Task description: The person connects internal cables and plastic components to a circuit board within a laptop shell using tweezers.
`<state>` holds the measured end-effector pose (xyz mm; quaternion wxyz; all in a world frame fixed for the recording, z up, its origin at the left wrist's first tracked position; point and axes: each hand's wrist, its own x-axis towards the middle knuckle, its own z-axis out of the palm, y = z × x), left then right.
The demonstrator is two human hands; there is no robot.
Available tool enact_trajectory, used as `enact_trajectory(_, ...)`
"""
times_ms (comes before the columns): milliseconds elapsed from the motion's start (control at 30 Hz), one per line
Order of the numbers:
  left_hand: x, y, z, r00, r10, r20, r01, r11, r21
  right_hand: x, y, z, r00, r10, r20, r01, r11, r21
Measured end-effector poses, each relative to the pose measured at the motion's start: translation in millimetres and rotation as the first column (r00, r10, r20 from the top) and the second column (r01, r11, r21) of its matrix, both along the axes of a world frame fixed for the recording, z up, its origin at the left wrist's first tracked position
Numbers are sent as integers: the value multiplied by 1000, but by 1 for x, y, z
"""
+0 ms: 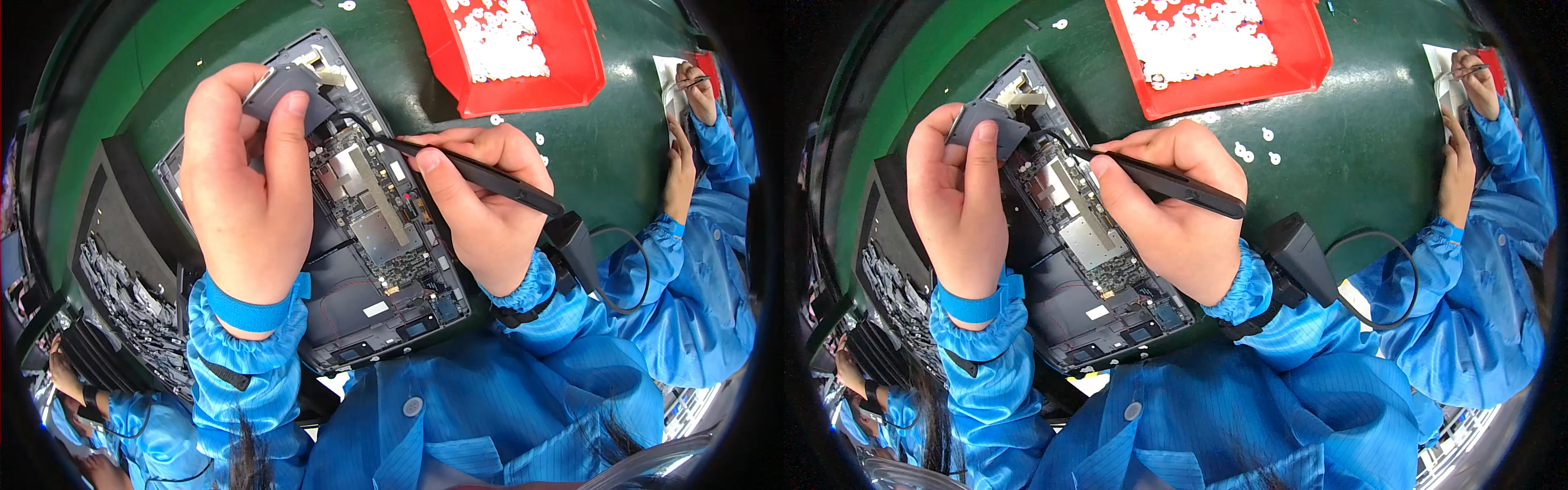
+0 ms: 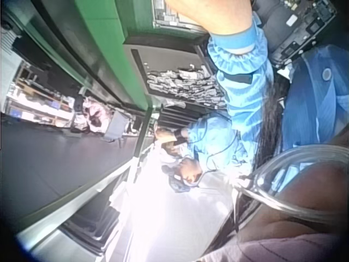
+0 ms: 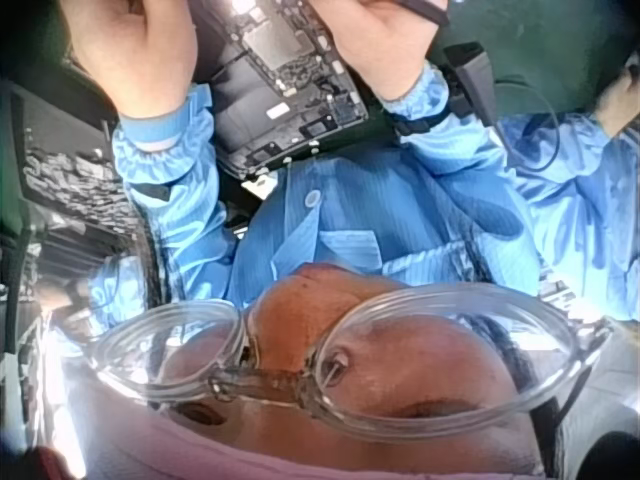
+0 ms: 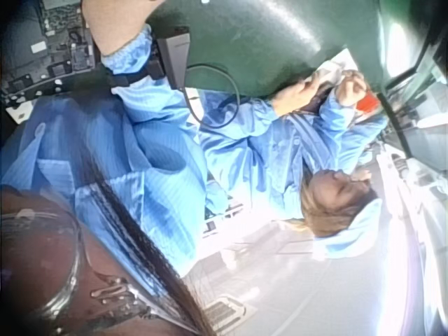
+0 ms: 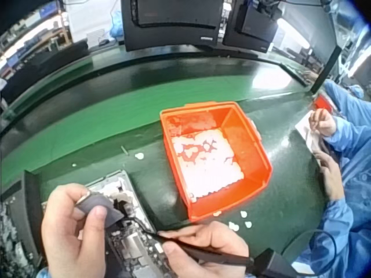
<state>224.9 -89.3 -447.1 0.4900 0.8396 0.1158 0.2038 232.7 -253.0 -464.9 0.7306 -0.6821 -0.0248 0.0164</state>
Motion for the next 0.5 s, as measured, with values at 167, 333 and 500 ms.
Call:
enact_trajectory(167,0,0,3,1000,-4,-24,5,1000,20,-1,0,2,1000,2,10,-2,1000,6)
enact_trajectory(333,1,3,-5,1000,1,16,-2,999,46,1,1,-7,959,75,272,-43,991,-124)
enact_trajectory(500,2,1,-7,1000,-8,-20,9,1000,21,5,0,-15,875,120,469,-40,984,-176)
